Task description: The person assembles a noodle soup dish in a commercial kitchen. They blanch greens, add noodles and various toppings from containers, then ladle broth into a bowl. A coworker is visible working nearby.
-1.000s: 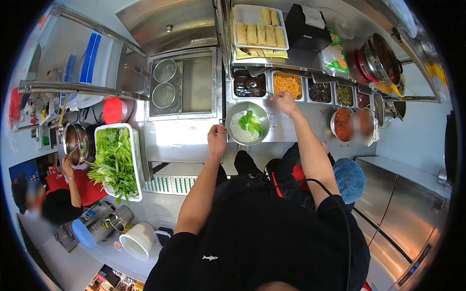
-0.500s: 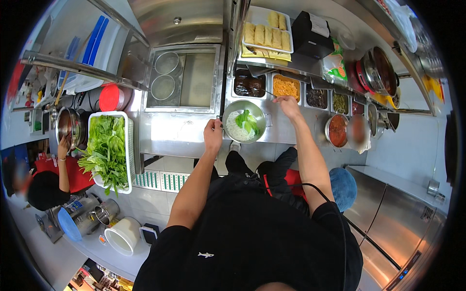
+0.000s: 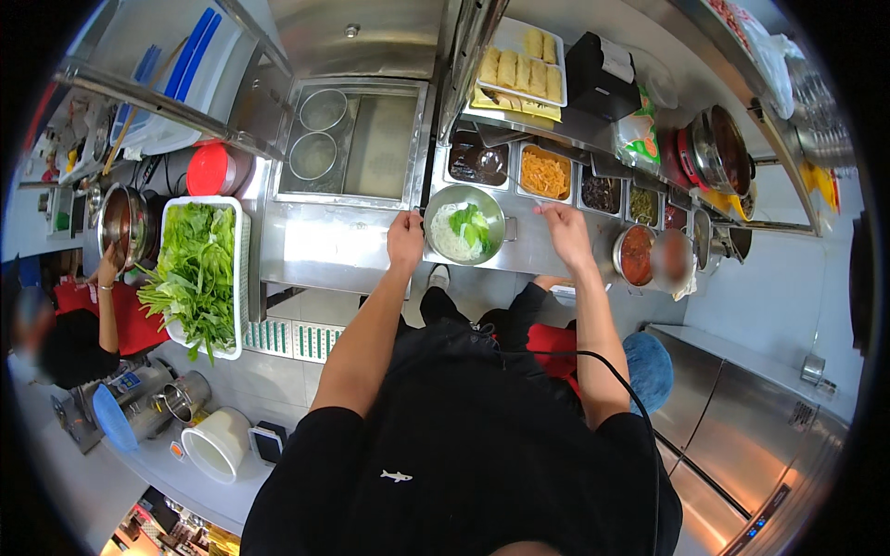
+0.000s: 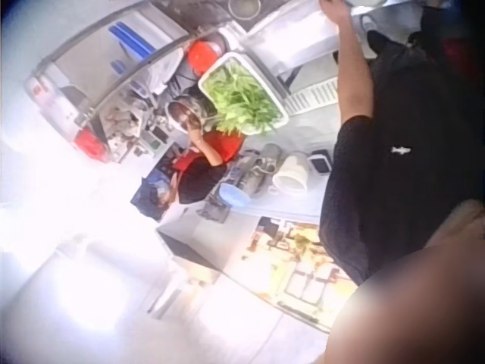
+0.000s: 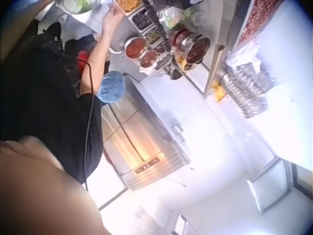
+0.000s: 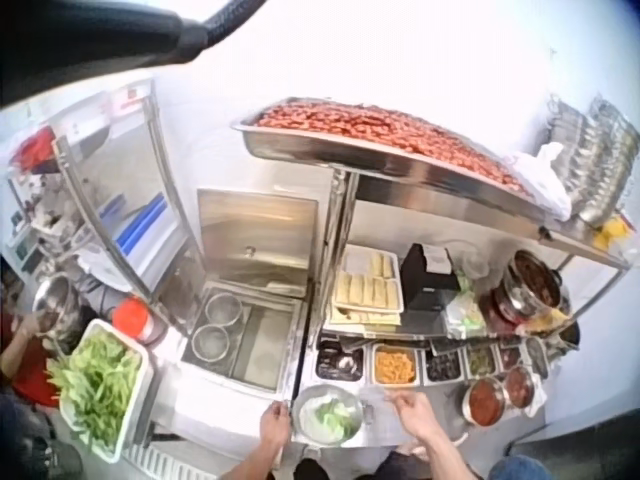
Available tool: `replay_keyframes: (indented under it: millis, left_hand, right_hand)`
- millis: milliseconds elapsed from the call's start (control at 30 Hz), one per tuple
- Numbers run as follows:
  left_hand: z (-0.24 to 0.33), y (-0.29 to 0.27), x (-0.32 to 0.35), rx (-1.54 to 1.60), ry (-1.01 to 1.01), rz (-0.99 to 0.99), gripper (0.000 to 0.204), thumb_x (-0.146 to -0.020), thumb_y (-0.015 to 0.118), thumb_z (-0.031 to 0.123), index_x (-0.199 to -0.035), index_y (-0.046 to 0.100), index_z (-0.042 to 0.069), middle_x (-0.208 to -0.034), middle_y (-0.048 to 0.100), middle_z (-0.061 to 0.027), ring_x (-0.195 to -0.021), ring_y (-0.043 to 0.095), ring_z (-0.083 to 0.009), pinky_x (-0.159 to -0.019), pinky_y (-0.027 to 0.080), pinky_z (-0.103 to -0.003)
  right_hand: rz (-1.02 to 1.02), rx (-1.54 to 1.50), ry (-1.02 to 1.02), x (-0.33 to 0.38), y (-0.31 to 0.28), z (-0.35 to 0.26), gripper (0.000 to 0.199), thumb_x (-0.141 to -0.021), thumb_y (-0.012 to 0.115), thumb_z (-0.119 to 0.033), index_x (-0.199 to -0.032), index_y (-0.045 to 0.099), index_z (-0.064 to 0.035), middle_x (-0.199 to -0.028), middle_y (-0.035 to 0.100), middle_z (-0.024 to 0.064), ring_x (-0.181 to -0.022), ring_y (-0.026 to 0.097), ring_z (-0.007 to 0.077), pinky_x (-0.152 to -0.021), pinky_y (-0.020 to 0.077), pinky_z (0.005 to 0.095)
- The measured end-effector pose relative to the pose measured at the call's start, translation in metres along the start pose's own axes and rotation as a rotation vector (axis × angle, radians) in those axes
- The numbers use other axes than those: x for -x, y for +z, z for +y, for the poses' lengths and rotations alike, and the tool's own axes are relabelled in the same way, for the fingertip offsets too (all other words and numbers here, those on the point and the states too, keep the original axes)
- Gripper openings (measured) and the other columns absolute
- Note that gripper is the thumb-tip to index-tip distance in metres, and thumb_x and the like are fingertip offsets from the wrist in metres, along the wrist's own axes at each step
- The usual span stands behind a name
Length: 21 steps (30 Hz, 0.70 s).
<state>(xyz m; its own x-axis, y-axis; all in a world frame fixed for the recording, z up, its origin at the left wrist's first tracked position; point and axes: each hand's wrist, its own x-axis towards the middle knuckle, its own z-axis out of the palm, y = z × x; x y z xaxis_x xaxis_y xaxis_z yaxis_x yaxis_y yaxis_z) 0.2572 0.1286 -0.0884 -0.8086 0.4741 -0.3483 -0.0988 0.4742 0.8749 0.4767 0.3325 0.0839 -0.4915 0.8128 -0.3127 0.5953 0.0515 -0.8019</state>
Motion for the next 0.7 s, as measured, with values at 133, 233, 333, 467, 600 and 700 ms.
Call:
replay_keyframes:
  millis: [133, 233, 333, 467, 600, 700]
  left_hand:
    - [-0.020, 0.009, -0.022, -0.054, -0.018, -0.022, 0.037, -0.103, 0.055, 0.038, -0.098, 0.070, 0.005, -0.086, 0.071, -0.0173, -0.083, 0.067, -0.0374, -0.077, 0.051, -0.047]
    - [-0.013, 0.011, -0.020, -0.082, -0.038, -0.065, 0.037, -0.103, 0.055, 0.040, -0.100, 0.071, 0.006, -0.094, 0.074, -0.0179, -0.092, 0.070, -0.0391, -0.082, 0.052, -0.049]
    - [-0.010, 0.008, -0.017, -0.131, -0.049, -0.072, 0.036, -0.103, 0.055, 0.040, -0.101, 0.071, 0.008, -0.095, 0.075, -0.0156, -0.092, 0.070, -0.0382, -0.083, 0.052, -0.048]
    - [-0.012, 0.003, -0.018, -0.119, -0.095, -0.077, 0.035, -0.102, 0.056, 0.040, -0.103, 0.072, 0.009, -0.095, 0.075, -0.0150, -0.093, 0.070, -0.0362, -0.084, 0.053, -0.046]
    - [-0.013, 0.000, -0.017, -0.095, -0.108, -0.103, 0.035, -0.102, 0.056, 0.041, -0.105, 0.073, 0.010, -0.096, 0.076, -0.0130, -0.094, 0.071, -0.0341, -0.085, 0.053, -0.044]
    - [-0.013, 0.000, -0.018, -0.096, -0.130, -0.113, 0.036, -0.102, 0.056, 0.041, -0.105, 0.073, 0.010, -0.097, 0.076, -0.0117, -0.095, 0.071, -0.0333, -0.086, 0.053, -0.044]
  right_hand:
    - [0.087, 0.234, -0.227, 0.056, 0.020, 0.019, 0.025, -0.104, 0.057, -0.021, -0.100, 0.073, -0.0020, -0.072, 0.068, 0.0127, -0.062, 0.062, 0.0301, -0.060, 0.0474, 0.0404]
    - [0.153, 0.589, -0.422, 0.082, 0.040, 0.034, 0.020, -0.104, 0.058, -0.020, -0.102, 0.068, -0.0032, -0.082, 0.069, 0.0251, -0.073, 0.066, 0.0467, -0.065, 0.0522, 0.0533]
    - [0.165, 0.657, -0.462, 0.091, 0.048, 0.046, 0.017, -0.102, 0.059, -0.018, -0.105, 0.068, -0.0040, -0.081, 0.070, 0.0220, -0.074, 0.068, 0.0431, -0.066, 0.0528, 0.0538]
    - [0.188, 0.674, -0.544, 0.095, 0.044, 0.050, 0.015, -0.101, 0.061, -0.016, -0.106, 0.067, -0.0033, -0.080, 0.069, 0.0204, -0.076, 0.068, 0.0409, -0.065, 0.0532, 0.0525]
    - [0.191, 0.684, -0.533, 0.096, 0.038, 0.049, 0.016, -0.099, 0.064, -0.012, -0.107, 0.069, 0.0002, -0.085, 0.071, 0.0213, -0.078, 0.070, 0.0406, -0.067, 0.0548, 0.0506]
    - [0.174, 0.651, -0.524, 0.096, 0.039, 0.047, 0.015, -0.099, 0.064, -0.013, -0.106, 0.069, 0.0001, -0.085, 0.072, 0.0212, -0.079, 0.070, 0.0416, -0.069, 0.0551, 0.0500]
